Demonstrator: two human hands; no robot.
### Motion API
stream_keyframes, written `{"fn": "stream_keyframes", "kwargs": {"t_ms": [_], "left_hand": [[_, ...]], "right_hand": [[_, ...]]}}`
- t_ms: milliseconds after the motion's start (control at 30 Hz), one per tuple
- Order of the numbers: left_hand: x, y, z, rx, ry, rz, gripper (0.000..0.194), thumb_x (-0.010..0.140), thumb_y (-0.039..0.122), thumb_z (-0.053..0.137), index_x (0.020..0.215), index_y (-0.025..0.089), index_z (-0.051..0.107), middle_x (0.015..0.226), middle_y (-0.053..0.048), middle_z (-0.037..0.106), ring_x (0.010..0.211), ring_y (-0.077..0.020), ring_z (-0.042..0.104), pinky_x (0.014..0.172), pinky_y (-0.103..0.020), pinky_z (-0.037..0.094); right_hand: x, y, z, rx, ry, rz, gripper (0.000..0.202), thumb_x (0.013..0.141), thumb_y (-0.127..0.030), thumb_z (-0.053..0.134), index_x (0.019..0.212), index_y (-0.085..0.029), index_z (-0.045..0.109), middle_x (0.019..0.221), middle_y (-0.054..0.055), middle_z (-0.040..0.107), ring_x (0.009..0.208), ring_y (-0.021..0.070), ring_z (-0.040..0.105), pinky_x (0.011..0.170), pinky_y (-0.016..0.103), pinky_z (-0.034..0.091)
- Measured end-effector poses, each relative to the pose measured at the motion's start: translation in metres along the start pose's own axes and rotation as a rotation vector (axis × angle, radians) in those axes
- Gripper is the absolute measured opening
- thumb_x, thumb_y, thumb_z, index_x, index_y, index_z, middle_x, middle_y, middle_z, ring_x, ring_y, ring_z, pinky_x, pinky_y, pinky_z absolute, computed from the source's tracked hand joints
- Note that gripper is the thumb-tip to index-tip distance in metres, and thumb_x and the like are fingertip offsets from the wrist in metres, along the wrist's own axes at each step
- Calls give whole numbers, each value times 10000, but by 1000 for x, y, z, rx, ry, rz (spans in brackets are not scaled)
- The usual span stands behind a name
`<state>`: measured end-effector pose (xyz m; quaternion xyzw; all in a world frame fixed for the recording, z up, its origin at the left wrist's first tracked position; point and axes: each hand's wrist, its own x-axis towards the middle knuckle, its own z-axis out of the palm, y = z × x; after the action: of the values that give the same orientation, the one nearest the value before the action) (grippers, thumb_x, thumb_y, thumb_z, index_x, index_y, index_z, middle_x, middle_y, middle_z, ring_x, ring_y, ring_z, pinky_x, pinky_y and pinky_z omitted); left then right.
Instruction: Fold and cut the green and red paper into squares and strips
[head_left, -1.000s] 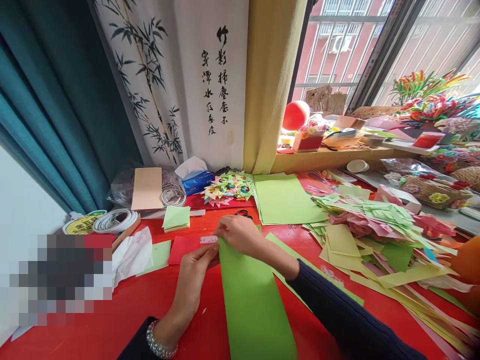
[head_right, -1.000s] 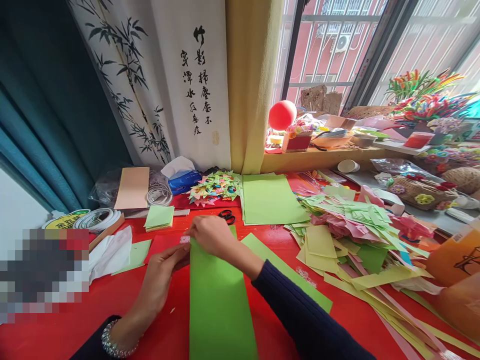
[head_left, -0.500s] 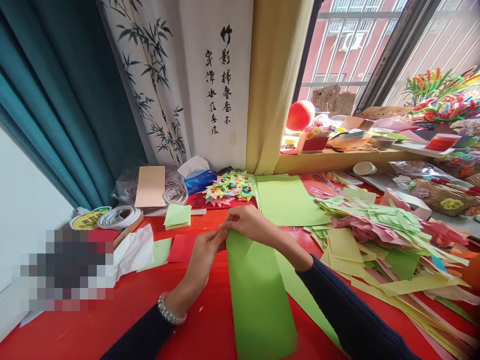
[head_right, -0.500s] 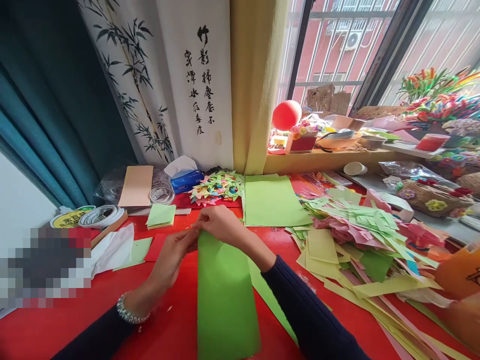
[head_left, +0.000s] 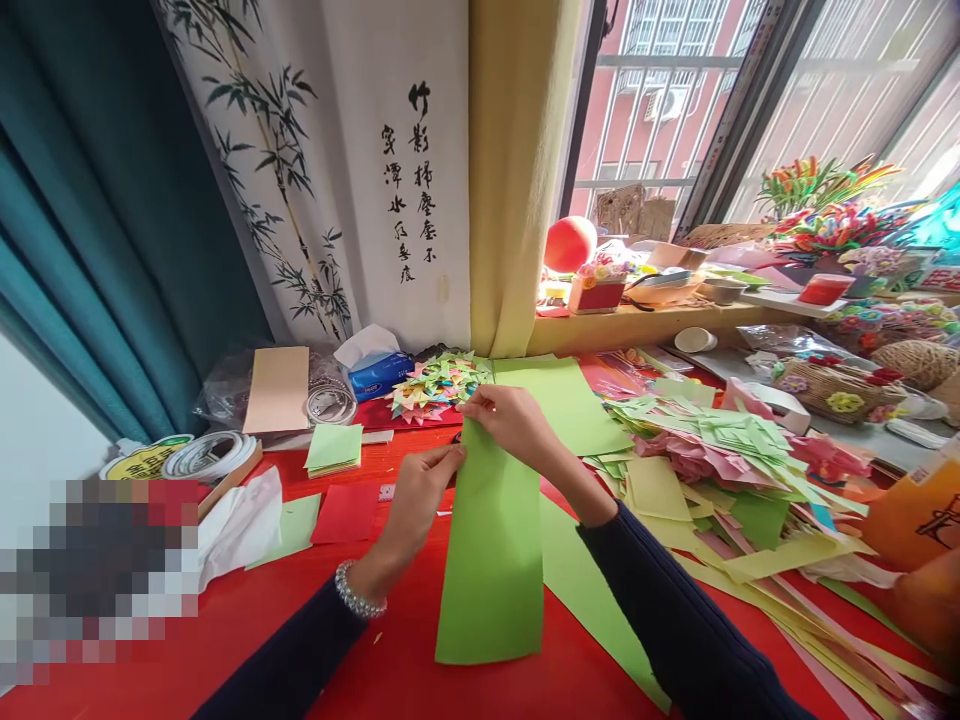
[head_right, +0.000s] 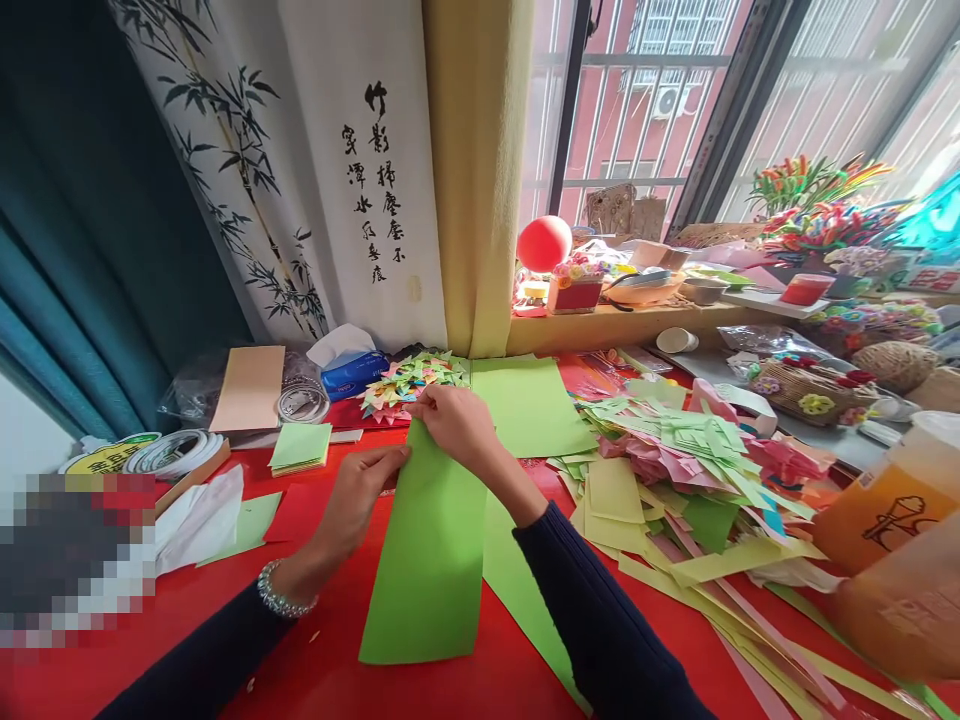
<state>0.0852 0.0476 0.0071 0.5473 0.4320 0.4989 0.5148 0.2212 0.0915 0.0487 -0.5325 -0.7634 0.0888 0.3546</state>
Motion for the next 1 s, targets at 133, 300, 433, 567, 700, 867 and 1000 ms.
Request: {"fn": "stream_keyframes", "kwargs": {"t_ms": [133, 300, 433, 567, 700, 867, 1000], "left_hand": [[-14, 2, -1, 36, -45, -39, 282, 713, 401, 551, 656, 153, 672, 603, -19, 625, 613, -175, 567, 591, -270, 451], [-35, 1, -7, 129, -88, -77, 291, 747, 390, 529, 751, 171, 721, 726, -34, 693, 708, -219, 608, 648, -289, 472], [-57, -5, -20, 127, -139, -123, 289, 795, 374, 497, 920, 224, 711, 891, -20, 706, 831, -230, 618, 744, -301, 474], [-75, -18, -46, 364, -198, -150, 237, 769, 356, 540, 893, 263, 720, 898, -15, 711, 868, -241, 634, 790, -300, 472], [-61, -10, -70, 667, -49, -38, 205, 724, 357, 583, 860, 291, 723, 933, -5, 703, 912, -258, 626, 809, -295, 457], [-2, 40, -45, 659, 18, 176, 357, 701, 409, 599, 1021, 266, 665, 1081, -8, 653, 1040, -260, 554, 899, -294, 385], [27, 69, -5, 565, -126, 314, 323, 755, 408, 540, 971, 212, 681, 989, -13, 676, 906, -222, 591, 750, -254, 431]], "right_hand": [[2, 8, -7, -16, 55, 1, 237, 819, -345, 501, 664, -189, 589, 654, 7, 613, 585, 123, 485, 518, 224, 271], [6, 19, -16, -18, 110, 38, 257, 812, -380, 494, 666, -188, 584, 619, 4, 591, 534, 120, 450, 497, 227, 261], [8, 29, -21, -11, 147, 49, 282, 816, -389, 469, 658, -184, 582, 599, 12, 573, 534, 123, 441, 495, 223, 264], [11, 51, -36, 10, 329, 108, 295, 800, -405, 485, 654, -167, 583, 587, 9, 555, 531, 115, 418, 500, 222, 275], [12, 61, -48, 152, 382, 159, 340, 753, -452, 528, 625, -142, 587, 554, -5, 516, 521, 100, 392, 492, 220, 282], [4, 20, -43, 316, 279, 87, 283, 734, -403, 560, 609, -150, 580, 545, -17, 516, 526, 97, 415, 480, 210, 298], [-5, -7, -37, 415, 269, -25, 201, 762, -348, 547, 678, -172, 592, 685, -5, 623, 656, 119, 535, 595, 204, 378]]}}
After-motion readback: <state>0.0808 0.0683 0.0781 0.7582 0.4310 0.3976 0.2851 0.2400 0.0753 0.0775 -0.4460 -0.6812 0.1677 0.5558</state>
